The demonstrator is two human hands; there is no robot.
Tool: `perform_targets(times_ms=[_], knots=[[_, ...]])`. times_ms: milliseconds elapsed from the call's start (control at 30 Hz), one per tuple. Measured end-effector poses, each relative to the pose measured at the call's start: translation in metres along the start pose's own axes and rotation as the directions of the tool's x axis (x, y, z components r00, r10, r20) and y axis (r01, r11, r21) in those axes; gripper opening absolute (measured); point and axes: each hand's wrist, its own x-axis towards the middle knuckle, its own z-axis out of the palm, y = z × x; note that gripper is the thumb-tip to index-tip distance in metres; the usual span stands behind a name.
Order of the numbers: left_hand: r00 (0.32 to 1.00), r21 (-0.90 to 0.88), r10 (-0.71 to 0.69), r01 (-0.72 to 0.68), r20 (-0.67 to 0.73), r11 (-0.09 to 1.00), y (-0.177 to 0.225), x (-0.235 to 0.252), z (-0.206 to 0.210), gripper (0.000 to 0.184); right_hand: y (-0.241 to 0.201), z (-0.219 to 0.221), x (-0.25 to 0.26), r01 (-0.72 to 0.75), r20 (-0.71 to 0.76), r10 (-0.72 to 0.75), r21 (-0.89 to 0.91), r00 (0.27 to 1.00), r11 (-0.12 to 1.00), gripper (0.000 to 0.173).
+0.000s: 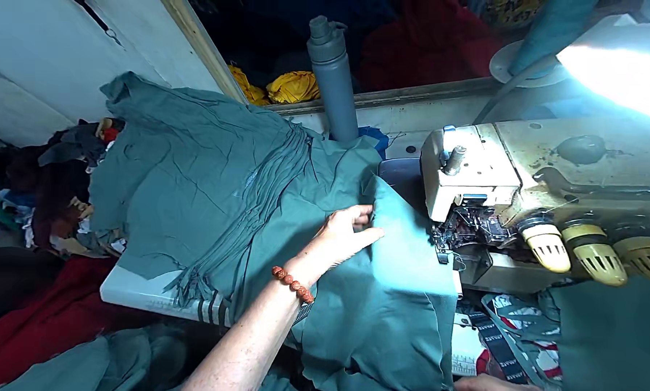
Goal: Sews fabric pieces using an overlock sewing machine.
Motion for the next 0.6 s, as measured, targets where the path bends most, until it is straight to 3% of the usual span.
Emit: perform_targets(times_ms=[100,200,300,333,433,600], knots=[[0.999,0.057,-0.035,0.036,-0.023,0.998,0.0,-0.007,-0.003,0.027,-0.025,-0.014,0.011,0.084,-0.057,-0.082,0.027,0.995,0.996,0.023],[0.991,0.159,0.114,-0.102,-0.073,0.982,0.0,-0.015,-0.004,0.023,-0.042,-0.023,0.023,0.17,-0.098,-0.164,0.053,0.982,0.984,0.021],[0.956,0.111,0.274,-0.263,-0.102,0.958,-0.009,-0.012,0.002,0.013,-0.057,-0.028,0.035,0.233,-0.115,-0.228,0.03,0.967,0.972,0.02],[0.949,0.114,0.287,-0.274,-0.129,0.955,-0.008,-0.014,0.005,0.008,-0.061,-0.028,0.038,0.252,-0.12,-0.248,0.021,0.961,0.967,0.02],[0.922,0.213,0.322,-0.278,-0.216,0.937,-0.002,-0.015,0.013,0.019,-0.071,-0.029,0.046,0.298,-0.127,-0.292,0.032,0.948,0.954,0.019],[0.87,0.337,0.428,-0.338,-0.243,0.879,0.0,-0.008,0.016,0.001,-0.076,-0.029,0.053,0.319,-0.132,-0.312,0.033,0.941,0.947,0.02]])
